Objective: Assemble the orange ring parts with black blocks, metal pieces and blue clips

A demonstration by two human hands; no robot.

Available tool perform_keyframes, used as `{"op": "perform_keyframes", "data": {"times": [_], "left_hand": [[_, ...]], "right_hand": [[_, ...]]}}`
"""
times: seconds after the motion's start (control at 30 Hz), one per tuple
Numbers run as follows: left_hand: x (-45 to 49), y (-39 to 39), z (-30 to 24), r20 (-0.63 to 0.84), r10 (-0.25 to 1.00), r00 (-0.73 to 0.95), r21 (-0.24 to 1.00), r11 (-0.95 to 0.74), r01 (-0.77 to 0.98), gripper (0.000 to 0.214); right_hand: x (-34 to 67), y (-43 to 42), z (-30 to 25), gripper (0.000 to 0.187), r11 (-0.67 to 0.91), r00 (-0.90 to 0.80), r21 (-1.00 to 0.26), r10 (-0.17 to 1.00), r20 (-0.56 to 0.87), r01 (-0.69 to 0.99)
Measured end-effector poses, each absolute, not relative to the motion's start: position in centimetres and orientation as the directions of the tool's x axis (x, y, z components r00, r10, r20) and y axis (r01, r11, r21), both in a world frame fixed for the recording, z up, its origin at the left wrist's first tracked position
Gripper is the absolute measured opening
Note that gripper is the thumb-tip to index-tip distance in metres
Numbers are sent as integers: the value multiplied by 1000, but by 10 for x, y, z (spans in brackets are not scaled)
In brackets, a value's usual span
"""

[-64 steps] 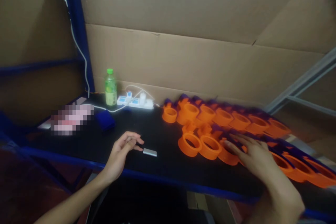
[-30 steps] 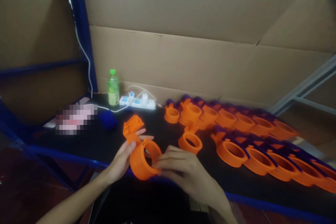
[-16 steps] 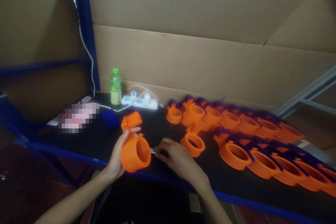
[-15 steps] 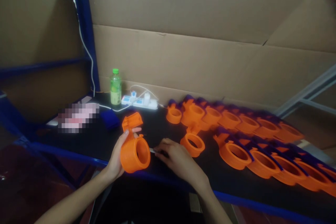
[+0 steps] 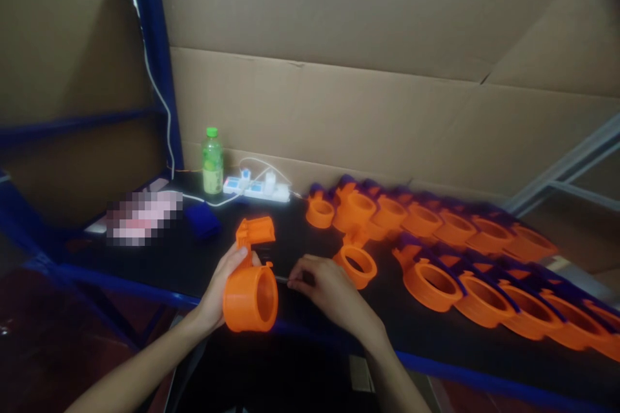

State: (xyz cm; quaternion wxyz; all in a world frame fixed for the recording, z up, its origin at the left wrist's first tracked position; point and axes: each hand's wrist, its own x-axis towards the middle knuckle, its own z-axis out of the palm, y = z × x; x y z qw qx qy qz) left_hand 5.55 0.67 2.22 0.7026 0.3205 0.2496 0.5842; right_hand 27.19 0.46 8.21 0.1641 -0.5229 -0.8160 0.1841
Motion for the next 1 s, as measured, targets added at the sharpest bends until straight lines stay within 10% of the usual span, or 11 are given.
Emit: {"op": "perform_keyframes", "data": {"times": [0.6, 1.0], "left_hand": [[54, 10, 22, 91, 932, 350, 872, 96, -481, 39], [51, 6, 25, 101, 907, 408, 944, 42, -326, 37]], "right_hand": [[293, -6, 101, 32, 174, -245, -936, 964, 99, 307], [293, -8, 106, 29, 133, -309, -939, 951, 31, 316]]}}
